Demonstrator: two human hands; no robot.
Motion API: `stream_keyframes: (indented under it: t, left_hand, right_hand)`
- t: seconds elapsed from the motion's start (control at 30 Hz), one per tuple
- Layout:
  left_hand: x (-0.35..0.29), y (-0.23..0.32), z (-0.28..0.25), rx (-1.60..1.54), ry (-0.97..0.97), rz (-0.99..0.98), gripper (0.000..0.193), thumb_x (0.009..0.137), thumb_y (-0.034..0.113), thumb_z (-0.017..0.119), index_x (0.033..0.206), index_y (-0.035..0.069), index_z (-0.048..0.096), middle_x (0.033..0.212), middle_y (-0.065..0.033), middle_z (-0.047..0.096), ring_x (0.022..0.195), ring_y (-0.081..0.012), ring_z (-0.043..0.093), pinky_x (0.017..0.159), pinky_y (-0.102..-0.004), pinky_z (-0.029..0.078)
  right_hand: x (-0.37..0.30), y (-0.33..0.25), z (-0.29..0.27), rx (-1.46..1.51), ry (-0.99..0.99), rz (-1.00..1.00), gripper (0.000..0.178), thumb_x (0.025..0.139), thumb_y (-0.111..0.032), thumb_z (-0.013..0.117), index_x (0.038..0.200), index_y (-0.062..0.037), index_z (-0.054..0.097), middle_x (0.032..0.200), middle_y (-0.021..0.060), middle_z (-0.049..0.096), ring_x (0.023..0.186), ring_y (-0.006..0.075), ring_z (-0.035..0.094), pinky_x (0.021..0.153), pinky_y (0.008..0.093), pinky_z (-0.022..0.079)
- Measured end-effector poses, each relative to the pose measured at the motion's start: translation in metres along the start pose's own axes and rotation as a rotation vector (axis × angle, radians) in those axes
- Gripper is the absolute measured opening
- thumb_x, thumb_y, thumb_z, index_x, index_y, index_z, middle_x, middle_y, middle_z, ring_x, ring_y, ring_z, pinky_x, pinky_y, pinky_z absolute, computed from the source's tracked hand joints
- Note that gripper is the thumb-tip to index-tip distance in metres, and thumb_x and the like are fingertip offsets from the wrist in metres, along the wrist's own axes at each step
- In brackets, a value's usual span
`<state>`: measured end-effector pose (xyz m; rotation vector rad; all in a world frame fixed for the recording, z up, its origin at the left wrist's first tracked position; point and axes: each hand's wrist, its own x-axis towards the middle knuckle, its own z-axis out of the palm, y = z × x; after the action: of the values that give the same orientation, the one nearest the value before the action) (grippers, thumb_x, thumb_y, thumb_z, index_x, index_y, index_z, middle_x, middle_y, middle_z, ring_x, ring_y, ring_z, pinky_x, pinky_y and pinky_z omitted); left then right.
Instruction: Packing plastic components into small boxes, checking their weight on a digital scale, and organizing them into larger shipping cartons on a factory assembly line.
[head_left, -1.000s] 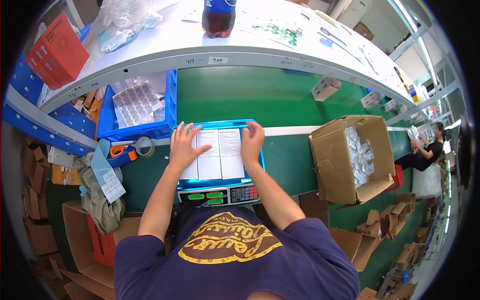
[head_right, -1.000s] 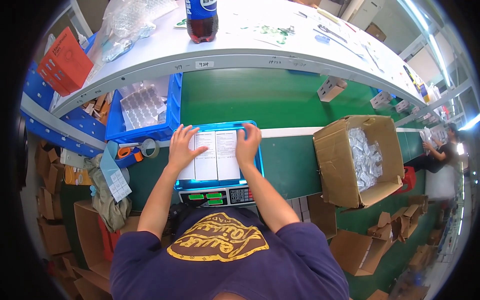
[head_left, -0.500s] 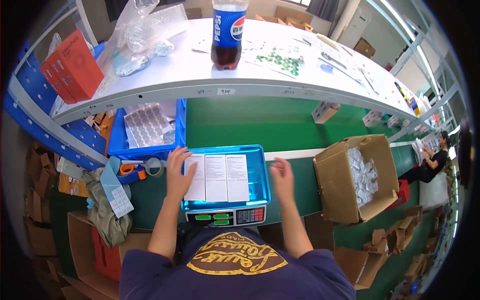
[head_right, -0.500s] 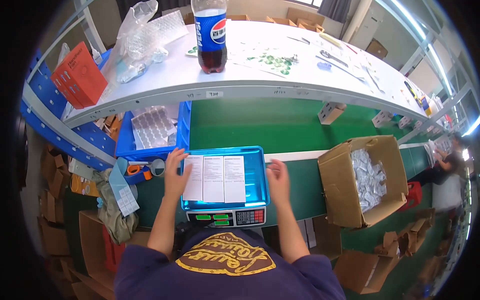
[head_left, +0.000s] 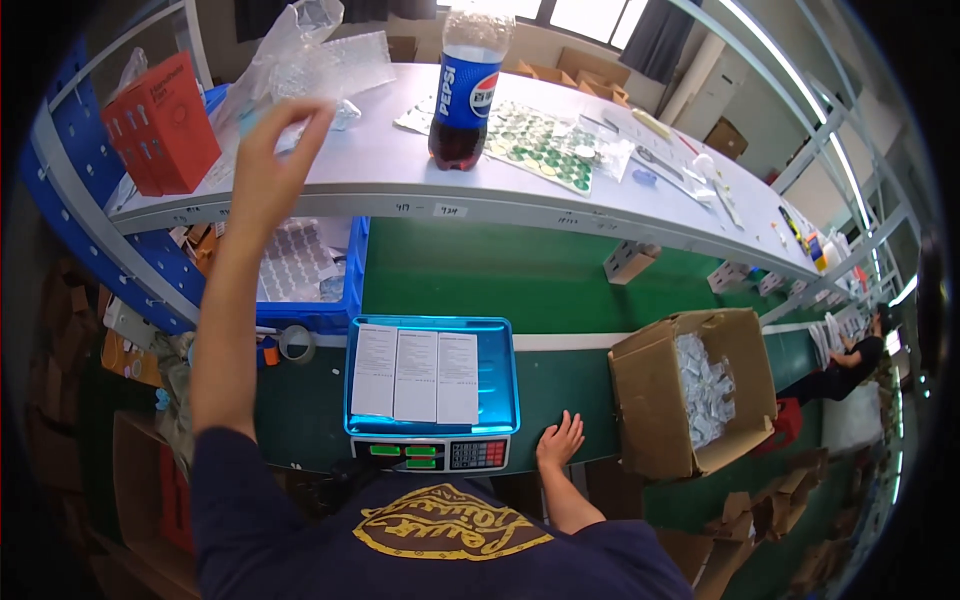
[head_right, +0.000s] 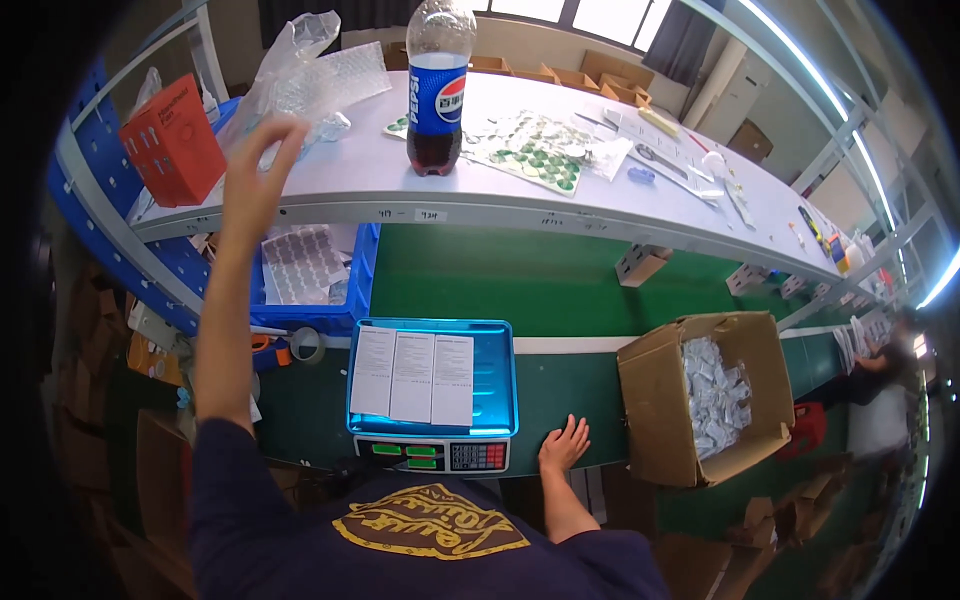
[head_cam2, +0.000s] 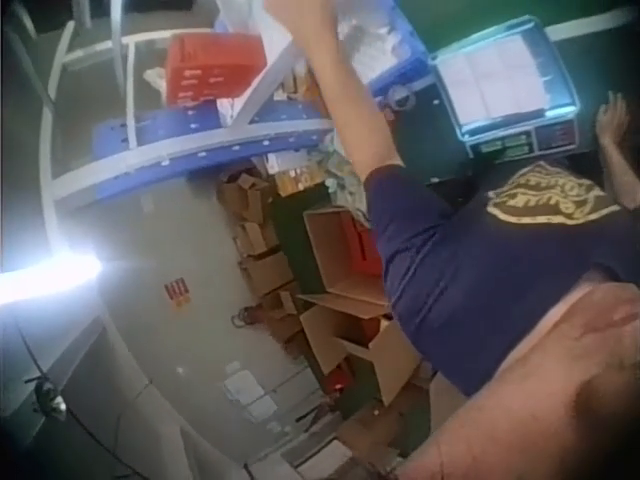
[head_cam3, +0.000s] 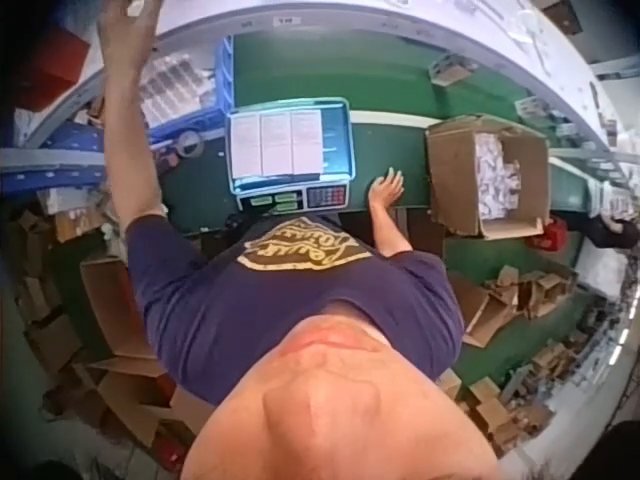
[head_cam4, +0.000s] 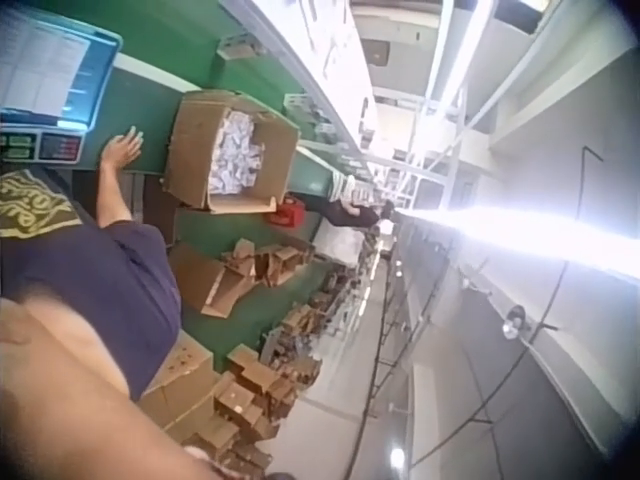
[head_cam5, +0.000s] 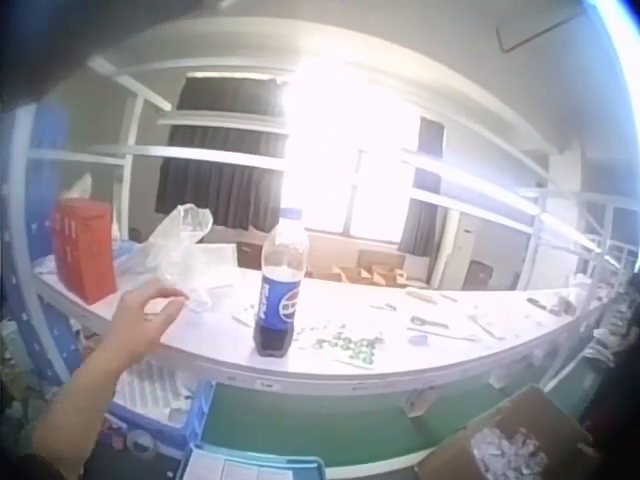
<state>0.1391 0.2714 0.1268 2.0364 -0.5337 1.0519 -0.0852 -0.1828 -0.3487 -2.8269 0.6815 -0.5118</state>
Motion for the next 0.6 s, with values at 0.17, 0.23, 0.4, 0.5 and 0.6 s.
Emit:
stream_keyframes:
  t: [0.17, 0.23, 0.4, 0.5, 0.6]
  left_hand:
    - [0.135, -0.063, 0.062, 0.226, -0.116, 0.186, 0.028, 0.091, 0.030, 0.062, 0.106, 0.007, 0.066, 0.107, -0.0128, 0.069, 0.102, -0.0289, 0.066, 0.093, -0.0369, 0.049]
    - [0.169, -0.078, 0.089, 0.537, -0.584, 0.017, 0.025, 0.091, 0.029, 0.057, 0.106, 0.011, 0.065, 0.107, -0.0121, 0.068, 0.102, -0.0307, 0.065, 0.090, -0.0418, 0.051]
    - [0.138, -0.165, 0.158, 0.351, 0.008, 0.367, 0.026, 0.082, 0.006, 0.056, 0.106, 0.007, 0.067, 0.107, -0.0162, 0.068, 0.103, -0.0365, 0.063, 0.087, -0.0452, 0.051]
    - [0.129, -0.210, 0.180, -0.061, -0.121, 0.243, 0.024, 0.085, 0.013, 0.065, 0.108, 0.006, 0.068, 0.109, -0.0131, 0.069, 0.106, -0.0294, 0.064, 0.092, -0.0368, 0.049]
    - [0.151, -0.240, 0.173, -0.340, -0.330, -0.083, 0.021, 0.088, 0.015, 0.064, 0.107, 0.006, 0.067, 0.105, -0.0102, 0.068, 0.097, -0.0227, 0.064, 0.087, -0.0329, 0.050]
  right_hand:
    - [0.005, -0.016, -0.001, 0.036, 0.135, 0.143, 0.038, 0.087, -0.018, 0.053, 0.125, -0.0132, 0.055, 0.143, 0.0116, 0.047, 0.135, 0.0334, 0.040, 0.113, 0.0537, 0.028]
    - [0.007, -0.019, -0.001, 0.039, 0.147, 0.175, 0.038, 0.086, -0.017, 0.053, 0.124, -0.0132, 0.055, 0.142, 0.0118, 0.048, 0.135, 0.0333, 0.041, 0.112, 0.0537, 0.029]
    - [0.007, -0.023, 0.009, 0.002, 0.216, 0.163, 0.038, 0.079, -0.017, 0.057, 0.117, -0.0152, 0.057, 0.137, 0.0130, 0.050, 0.130, 0.0333, 0.045, 0.108, 0.0573, 0.034]
    - [0.004, -0.020, 0.004, -0.006, 0.197, 0.191, 0.039, 0.078, -0.016, 0.058, 0.117, -0.0145, 0.056, 0.137, 0.0127, 0.049, 0.131, 0.0343, 0.044, 0.110, 0.0559, 0.031]
    - [0.008, -0.015, -0.010, 0.017, 0.169, 0.228, 0.039, 0.079, -0.016, 0.058, 0.118, -0.0144, 0.053, 0.137, 0.0131, 0.047, 0.132, 0.0348, 0.041, 0.112, 0.0550, 0.028]
